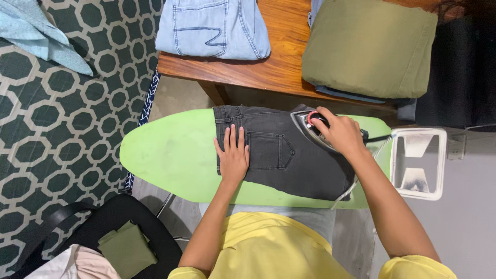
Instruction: The person folds and irons different pairs of denim pants on an ironing board.
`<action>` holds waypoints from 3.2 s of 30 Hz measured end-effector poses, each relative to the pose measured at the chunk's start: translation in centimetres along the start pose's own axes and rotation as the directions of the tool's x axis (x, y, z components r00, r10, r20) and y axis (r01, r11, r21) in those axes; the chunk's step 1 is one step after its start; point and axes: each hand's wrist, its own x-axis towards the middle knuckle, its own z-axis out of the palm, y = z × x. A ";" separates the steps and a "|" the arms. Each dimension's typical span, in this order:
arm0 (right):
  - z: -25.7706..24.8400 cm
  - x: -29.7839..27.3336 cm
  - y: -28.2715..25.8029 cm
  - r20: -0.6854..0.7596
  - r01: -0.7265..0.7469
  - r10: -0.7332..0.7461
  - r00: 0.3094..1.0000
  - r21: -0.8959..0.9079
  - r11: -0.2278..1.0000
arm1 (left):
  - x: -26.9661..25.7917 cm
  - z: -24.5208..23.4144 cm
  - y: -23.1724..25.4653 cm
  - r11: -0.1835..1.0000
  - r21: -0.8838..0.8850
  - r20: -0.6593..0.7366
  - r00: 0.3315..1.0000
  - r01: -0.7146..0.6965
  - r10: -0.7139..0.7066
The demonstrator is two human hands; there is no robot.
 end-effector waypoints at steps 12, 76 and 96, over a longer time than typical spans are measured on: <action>-0.8 -5.1 -2.0 0.067 -0.303 0.297 0.952 0.319 0.898 | 1.8 -4.0 2.1 0.998 -0.018 0.071 0.996 -0.052 0.053; 0.1 -16.1 -5.7 -0.068 -0.175 0.223 0.972 0.422 0.889 | 2.7 0.1 8.6 0.940 -0.182 0.049 0.952 -0.288 0.301; -1.2 -5.8 4.6 -0.109 -0.266 0.286 0.952 0.167 0.949 | 5.1 2.5 11.9 0.938 -0.163 0.124 0.937 -0.306 0.328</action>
